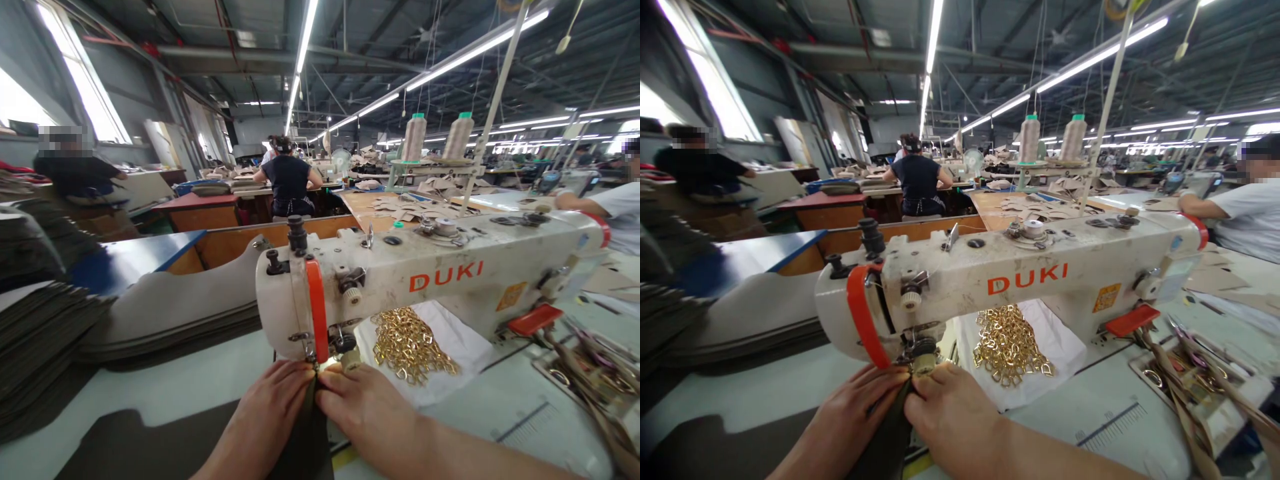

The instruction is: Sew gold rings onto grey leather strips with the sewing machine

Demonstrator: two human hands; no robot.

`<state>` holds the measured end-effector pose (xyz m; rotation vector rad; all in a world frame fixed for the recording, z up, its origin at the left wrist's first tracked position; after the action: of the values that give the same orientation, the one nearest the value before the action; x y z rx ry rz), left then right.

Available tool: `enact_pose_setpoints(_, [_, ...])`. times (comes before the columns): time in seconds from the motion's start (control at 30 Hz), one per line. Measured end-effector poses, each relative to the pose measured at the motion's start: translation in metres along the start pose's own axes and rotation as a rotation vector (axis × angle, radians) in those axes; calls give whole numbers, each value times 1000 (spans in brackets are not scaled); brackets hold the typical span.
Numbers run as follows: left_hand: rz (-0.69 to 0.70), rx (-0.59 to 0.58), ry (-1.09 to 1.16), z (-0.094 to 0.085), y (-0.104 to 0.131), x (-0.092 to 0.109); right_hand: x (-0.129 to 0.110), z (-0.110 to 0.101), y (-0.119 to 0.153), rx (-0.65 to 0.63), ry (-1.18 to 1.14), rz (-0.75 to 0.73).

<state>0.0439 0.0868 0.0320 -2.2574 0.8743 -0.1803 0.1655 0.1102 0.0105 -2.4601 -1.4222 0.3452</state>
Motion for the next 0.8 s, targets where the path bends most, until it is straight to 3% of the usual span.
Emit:
enact_pose_setpoints(0.47, [-34, -8, 31, 2, 1, -3, -1, -2, 1, -7, 5, 15])
enact_pose_setpoints(0.8, [-59, -109, 16, 2, 11, 1, -6, 0, 5, 23, 5, 18])
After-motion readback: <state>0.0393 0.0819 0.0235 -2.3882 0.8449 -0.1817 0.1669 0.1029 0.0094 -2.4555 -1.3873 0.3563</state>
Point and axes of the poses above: each hand's wrist, its own y-axis away from the middle knuckle, its own z-axis out of the palm, x = y × z, the point moved 5 cm from there along -y, towards the middle knuckle, and after that the axes turned 10 degrees about z, right-handed, at the moved point
